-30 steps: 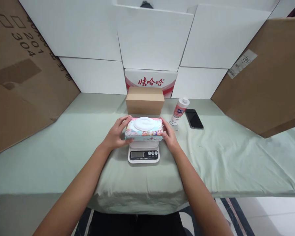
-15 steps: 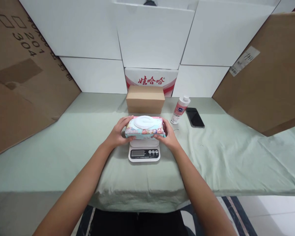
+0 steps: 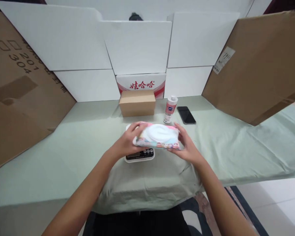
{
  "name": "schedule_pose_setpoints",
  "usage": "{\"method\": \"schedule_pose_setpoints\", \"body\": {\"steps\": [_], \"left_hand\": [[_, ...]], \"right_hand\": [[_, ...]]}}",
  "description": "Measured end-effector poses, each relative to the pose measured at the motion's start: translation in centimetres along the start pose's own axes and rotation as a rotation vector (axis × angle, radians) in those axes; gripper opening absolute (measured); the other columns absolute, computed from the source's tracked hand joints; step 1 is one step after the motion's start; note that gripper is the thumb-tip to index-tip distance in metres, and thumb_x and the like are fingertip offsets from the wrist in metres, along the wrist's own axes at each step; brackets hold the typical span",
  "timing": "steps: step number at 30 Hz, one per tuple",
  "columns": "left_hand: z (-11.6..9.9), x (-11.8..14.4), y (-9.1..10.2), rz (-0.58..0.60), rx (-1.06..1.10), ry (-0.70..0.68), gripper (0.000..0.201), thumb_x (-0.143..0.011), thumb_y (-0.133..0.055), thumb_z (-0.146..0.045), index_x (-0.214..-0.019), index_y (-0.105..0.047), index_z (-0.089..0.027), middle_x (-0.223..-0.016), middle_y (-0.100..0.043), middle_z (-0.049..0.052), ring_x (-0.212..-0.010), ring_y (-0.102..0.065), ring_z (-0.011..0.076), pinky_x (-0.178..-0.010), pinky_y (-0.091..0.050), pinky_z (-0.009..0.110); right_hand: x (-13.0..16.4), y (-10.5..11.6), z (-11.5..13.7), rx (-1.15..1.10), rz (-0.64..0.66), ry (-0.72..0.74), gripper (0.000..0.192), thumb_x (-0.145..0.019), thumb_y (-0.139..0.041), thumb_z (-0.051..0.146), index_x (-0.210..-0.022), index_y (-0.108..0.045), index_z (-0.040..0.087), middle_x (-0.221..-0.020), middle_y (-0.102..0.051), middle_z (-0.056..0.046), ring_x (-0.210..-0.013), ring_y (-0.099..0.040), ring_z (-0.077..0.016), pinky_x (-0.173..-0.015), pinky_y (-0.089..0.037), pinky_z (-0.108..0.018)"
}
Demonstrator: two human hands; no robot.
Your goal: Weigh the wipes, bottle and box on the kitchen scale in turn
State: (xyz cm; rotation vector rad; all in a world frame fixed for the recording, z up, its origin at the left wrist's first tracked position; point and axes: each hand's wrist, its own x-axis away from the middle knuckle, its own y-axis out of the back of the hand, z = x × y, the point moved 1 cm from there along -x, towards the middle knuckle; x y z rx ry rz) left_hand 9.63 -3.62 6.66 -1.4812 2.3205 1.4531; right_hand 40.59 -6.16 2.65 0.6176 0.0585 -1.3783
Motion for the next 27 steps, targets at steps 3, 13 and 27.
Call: {"method": "schedule_pose_setpoints", "body": {"steps": [3,13,27], "left_hand": [[-3.7,-4.3,-3.9,0.159,-0.025,-0.061,0.091,-0.088,-0.078,-0.038,-0.166,-0.035,-0.019,-0.153,-0.052,0.022,-0.149,-0.049,0.0364,-0.121,-0.049,0.05],[-5.9,-15.7,-17.8,0.4,0.046,-0.015,0.094,-0.085,-0.076,-0.032,-0.165,-0.028,-0.015,-0.153,-0.052,0.022,-0.146,-0.053,0.0355,-0.113,-0.052,0.044],[-8.2,-2.1,-16.1,0.52,-0.122,-0.702,0.057,-0.108,-0.047,-0.045,-0.148,-0.061,-0.007,-0.16,-0.06,0.016,-0.151,-0.056,0.0252,-0.125,-0.048,0.042]], "right_hand": [[3.8,5.3,-1.0,0.132,-0.101,-0.06,0.097,-0.076,-0.091,0.047,-0.16,-0.043,0.037,-0.158,-0.056,-0.012,-0.137,-0.066,-0.036,-0.111,-0.06,-0.052],[6.8,16.5,-3.0,0.498,-0.262,-0.394,0.067,-0.075,-0.077,0.049,-0.139,-0.06,0.041,-0.152,-0.062,-0.011,-0.143,-0.061,-0.0396,-0.12,-0.049,-0.053],[-3.4,3.2,3.2,0.517,-0.537,-0.049,0.073,-0.082,-0.068,0.04,-0.152,-0.053,0.028,-0.155,-0.058,-0.018,-0.141,-0.059,-0.0368,-0.119,-0.047,-0.061]]}}
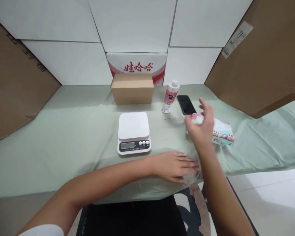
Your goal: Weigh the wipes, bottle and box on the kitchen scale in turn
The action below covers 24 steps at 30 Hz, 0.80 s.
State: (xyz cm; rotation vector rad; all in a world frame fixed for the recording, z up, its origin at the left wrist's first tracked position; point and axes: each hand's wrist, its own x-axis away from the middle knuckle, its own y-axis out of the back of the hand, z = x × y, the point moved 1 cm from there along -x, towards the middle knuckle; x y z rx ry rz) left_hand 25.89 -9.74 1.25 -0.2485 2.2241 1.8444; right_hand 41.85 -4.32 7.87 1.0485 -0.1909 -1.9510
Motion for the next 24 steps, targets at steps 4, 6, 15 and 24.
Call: {"method": "schedule_pose_setpoints", "body": {"steps": [4,6,15,24], "left_hand": [[0.5,-0.1,-1.1,0.015,0.076,-0.039,0.038,-0.102,-0.06,-0.039,-0.127,-0.075,-0.014,-0.139,-0.076,0.014,-0.132,-0.07,0.0253,-0.125,-0.048,0.041],[0.9,-0.3,-1.2,0.003,0.098,-0.03,0.031,-0.1,-0.064,-0.039,-0.116,-0.078,-0.016,-0.127,-0.081,0.014,-0.121,-0.075,0.0252,-0.121,-0.05,0.039],[1.4,-0.2,-1.1,0.041,0.109,0.016,0.032,-0.103,-0.06,-0.043,-0.11,-0.079,-0.018,-0.119,-0.082,0.011,-0.111,-0.075,0.0238,-0.11,-0.054,0.037],[1.6,-0.1,-1.6,0.029,0.251,0.068,0.027,-0.1,-0.061,-0.041,-0.089,-0.079,-0.024,-0.097,-0.084,0.007,-0.087,-0.075,0.0233,-0.076,-0.057,0.035]], "right_hand": [[-3.8,-9.1,-0.7,-0.391,0.05,-0.243,0.09,-0.072,-0.083,0.048,-0.151,-0.044,0.026,-0.15,-0.059,-0.019,-0.136,-0.062,-0.0369,-0.11,-0.053,-0.063],[-5.0,-12.2,-2.1,-0.404,0.082,-0.206,0.091,-0.069,-0.087,0.047,-0.147,-0.046,0.025,-0.14,-0.063,-0.017,-0.128,-0.066,-0.0338,-0.111,-0.053,-0.06],[-4.4,-15.0,-4.8,-0.381,0.071,-0.153,0.054,-0.066,-0.085,0.054,-0.101,-0.057,0.023,-0.103,-0.071,-0.008,-0.096,-0.069,-0.0248,-0.098,-0.058,-0.052],[-0.7,-14.6,5.7,-0.582,0.381,0.043,0.048,-0.081,-0.083,0.058,-0.11,-0.062,0.027,-0.108,-0.073,-0.005,-0.098,-0.071,-0.0239,-0.075,-0.062,-0.037]]}}
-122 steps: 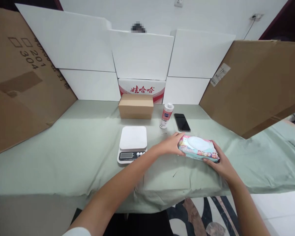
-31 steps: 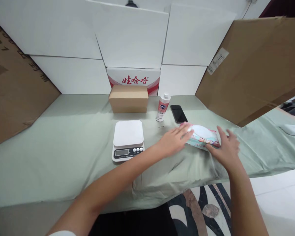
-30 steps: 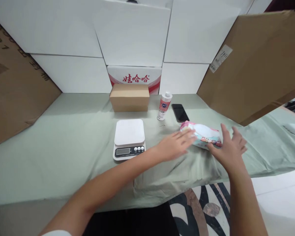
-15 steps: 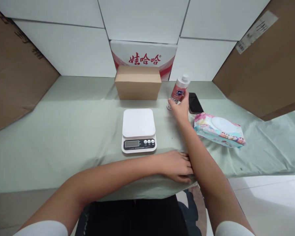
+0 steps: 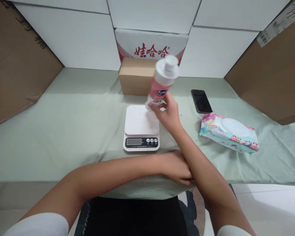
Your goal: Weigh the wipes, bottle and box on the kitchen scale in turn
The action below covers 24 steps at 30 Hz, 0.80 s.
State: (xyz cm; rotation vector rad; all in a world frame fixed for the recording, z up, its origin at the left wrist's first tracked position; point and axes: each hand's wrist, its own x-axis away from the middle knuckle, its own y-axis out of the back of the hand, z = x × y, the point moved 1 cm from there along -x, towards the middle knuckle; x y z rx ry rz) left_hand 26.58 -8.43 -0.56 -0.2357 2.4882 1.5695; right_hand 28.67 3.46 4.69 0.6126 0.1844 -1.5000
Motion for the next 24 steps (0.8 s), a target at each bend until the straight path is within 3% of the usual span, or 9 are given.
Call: {"method": "schedule_pose_setpoints", "body": {"steps": [5,11,15,17,19,22,24], "left_hand": [[0.1,0.1,0.3,-0.022,0.093,0.012,0.018,-0.094,-0.068,-0.039,-0.086,-0.078,-0.026,-0.102,-0.083,0.005,-0.095,-0.074,0.0247,-0.084,-0.058,0.035],[0.1,0.2,0.1,-0.013,-0.019,-0.067,0.026,-0.1,-0.058,-0.036,-0.095,-0.08,-0.022,-0.109,-0.084,0.008,-0.103,-0.074,0.0275,-0.094,-0.057,0.038],[0.2,0.1,-0.4,-0.013,-0.032,-0.074,0.029,-0.101,-0.056,-0.037,-0.102,-0.08,-0.02,-0.114,-0.084,0.009,-0.104,-0.075,0.0268,-0.09,-0.057,0.038],[0.3,0.1,-0.6,-0.02,-0.041,-0.06,0.03,-0.101,-0.056,-0.037,-0.099,-0.081,-0.021,-0.109,-0.084,0.008,-0.096,-0.076,0.0254,-0.081,-0.056,0.038],[0.2,0.0,-0.8,-0.022,-0.063,-0.039,0.03,-0.101,-0.057,-0.039,-0.092,-0.081,-0.023,-0.097,-0.085,0.007,-0.084,-0.075,0.0241,-0.07,-0.054,0.038],[0.1,0.0,-0.8,-0.044,-0.093,-0.03,0.031,-0.101,-0.06,-0.04,-0.086,-0.08,-0.023,-0.085,-0.083,0.006,-0.076,-0.074,0.0225,-0.067,-0.052,0.038],[0.0,0.0,-0.7,-0.057,-0.102,-0.037,0.028,-0.1,-0.062,-0.039,-0.089,-0.081,-0.023,-0.087,-0.084,0.006,-0.079,-0.076,0.0224,-0.073,-0.055,0.038]], "right_hand": [[1.5,-1.6,0.7,-0.018,0.173,-0.018,0.044,-0.084,-0.083,0.055,-0.115,-0.066,0.028,-0.108,-0.074,-0.003,-0.095,-0.071,-0.0217,-0.076,-0.063,-0.036],[2.0,-2.1,0.8,-0.009,0.276,-0.056,0.046,-0.084,-0.082,0.056,-0.116,-0.067,0.027,-0.11,-0.076,-0.004,-0.097,-0.071,-0.0226,-0.074,-0.061,-0.035],[2.0,-1.9,0.8,0.031,0.312,-0.063,0.061,-0.078,-0.085,0.063,-0.123,-0.066,0.027,-0.12,-0.076,-0.006,-0.101,-0.071,-0.0244,-0.075,-0.06,-0.037],[1.8,-1.1,0.5,0.031,0.267,-0.024,0.074,-0.074,-0.086,0.068,-0.132,-0.062,0.028,-0.13,-0.073,-0.009,-0.11,-0.07,-0.0271,-0.076,-0.06,-0.037],[1.4,0.3,-0.3,0.012,0.129,0.004,0.077,-0.079,-0.078,0.075,-0.139,-0.057,0.03,-0.133,-0.072,-0.01,-0.113,-0.07,-0.0278,-0.076,-0.06,-0.038],[0.8,2.5,-2.1,0.014,-0.122,-0.031,0.063,-0.093,-0.056,0.078,-0.136,-0.056,0.031,-0.123,-0.073,-0.01,-0.101,-0.071,-0.024,-0.072,-0.058,-0.036],[0.5,3.5,-3.6,0.028,-0.225,-0.085,0.056,-0.096,-0.052,0.076,-0.125,-0.059,0.029,-0.108,-0.073,-0.007,-0.087,-0.069,-0.02,-0.066,-0.054,-0.032]]}}
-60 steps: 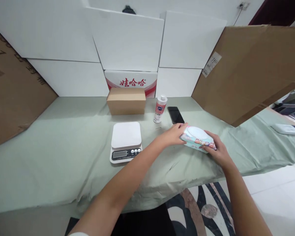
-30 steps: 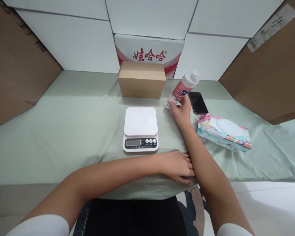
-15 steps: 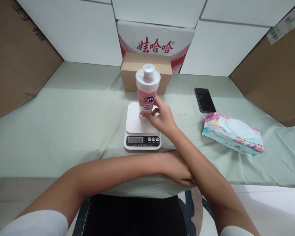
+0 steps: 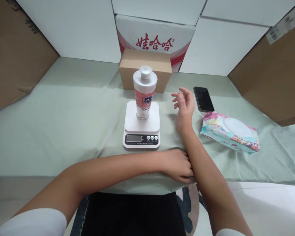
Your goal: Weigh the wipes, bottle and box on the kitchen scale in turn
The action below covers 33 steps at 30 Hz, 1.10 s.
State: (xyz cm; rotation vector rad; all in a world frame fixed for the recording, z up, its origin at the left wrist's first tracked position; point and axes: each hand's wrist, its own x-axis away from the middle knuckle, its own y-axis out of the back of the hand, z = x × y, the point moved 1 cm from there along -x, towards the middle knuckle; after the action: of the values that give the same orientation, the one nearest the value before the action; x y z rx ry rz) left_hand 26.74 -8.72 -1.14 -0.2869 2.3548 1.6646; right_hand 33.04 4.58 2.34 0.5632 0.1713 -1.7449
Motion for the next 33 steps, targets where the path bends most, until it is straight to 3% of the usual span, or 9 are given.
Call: {"method": "schedule_pose_setpoints", "body": {"steps": [5,10,15,21,24,28,33], "left_hand": [[0.1,-0.1,0.3,0.018,0.011,-0.011,0.028,-0.101,-0.061,-0.04,-0.103,-0.081,-0.021,-0.106,-0.085,0.01,-0.1,-0.078,0.0246,-0.093,-0.058,0.04],[0.2,-0.1,0.5,0.046,0.035,-0.014,0.029,-0.102,-0.059,-0.038,-0.108,-0.081,-0.019,-0.113,-0.084,0.011,-0.108,-0.077,0.0263,-0.104,-0.056,0.042],[0.1,-0.1,0.6,0.047,0.039,-0.001,0.027,-0.1,-0.061,-0.038,-0.104,-0.082,-0.021,-0.107,-0.084,0.01,-0.101,-0.078,0.0259,-0.093,-0.057,0.041],[0.0,0.1,0.4,0.049,0.031,0.025,0.035,-0.102,-0.056,-0.037,-0.087,-0.083,-0.022,-0.09,-0.084,0.008,-0.08,-0.076,0.023,-0.067,-0.052,0.038],[0.2,0.2,0.2,0.064,0.063,0.021,0.035,-0.101,-0.056,-0.039,-0.088,-0.083,-0.022,-0.095,-0.085,0.008,-0.085,-0.076,0.0238,-0.07,-0.053,0.038],[0.4,0.3,0.5,0.036,0.155,0.046,0.025,-0.097,-0.063,-0.038,-0.085,-0.081,-0.025,-0.096,-0.084,0.004,-0.088,-0.074,0.0234,-0.078,-0.055,0.035],[0.4,0.3,0.9,0.06,0.146,0.011,0.024,-0.098,-0.061,-0.035,-0.099,-0.081,-0.023,-0.114,-0.084,0.006,-0.105,-0.074,0.0258,-0.093,-0.055,0.036]], "right_hand": [[-0.7,0.3,-2.9,0.003,-0.056,-0.097,0.047,-0.093,-0.061,0.072,-0.096,-0.063,0.025,-0.074,-0.059,0.002,-0.061,-0.055,-0.0128,-0.055,-0.046,-0.027],[-0.8,0.3,-4.1,0.018,-0.041,-0.131,0.05,-0.088,-0.068,0.074,-0.083,-0.06,0.025,-0.065,-0.052,0.006,-0.053,-0.047,-0.0115,-0.052,-0.046,-0.028],[-0.7,0.1,-3.4,0.07,0.001,-0.066,0.051,-0.085,-0.07,0.075,-0.086,-0.063,0.024,-0.068,-0.055,0.004,-0.063,-0.055,-0.0155,-0.064,-0.053,-0.034],[0.2,-1.7,1.1,0.005,0.131,0.116,0.058,-0.096,-0.051,0.079,-0.11,-0.069,0.026,-0.086,-0.068,-0.004,-0.08,-0.064,-0.0211,-0.075,-0.053,-0.038],[0.8,-2.7,2.6,-0.118,0.237,0.25,0.06,-0.097,-0.047,0.08,-0.123,-0.069,0.03,-0.094,-0.072,-0.004,-0.08,-0.063,-0.0219,-0.074,-0.051,-0.039],[1.4,-3.7,2.7,-0.158,0.382,0.326,0.061,-0.094,-0.058,0.077,-0.131,-0.067,0.03,-0.104,-0.072,-0.004,-0.081,-0.06,-0.0205,-0.07,-0.048,-0.038],[2.2,-5.0,2.7,-0.018,0.438,0.31,0.054,-0.082,-0.08,0.068,-0.115,-0.07,0.026,-0.097,-0.07,-0.001,-0.079,-0.056,-0.0174,-0.067,-0.046,-0.034]]}}
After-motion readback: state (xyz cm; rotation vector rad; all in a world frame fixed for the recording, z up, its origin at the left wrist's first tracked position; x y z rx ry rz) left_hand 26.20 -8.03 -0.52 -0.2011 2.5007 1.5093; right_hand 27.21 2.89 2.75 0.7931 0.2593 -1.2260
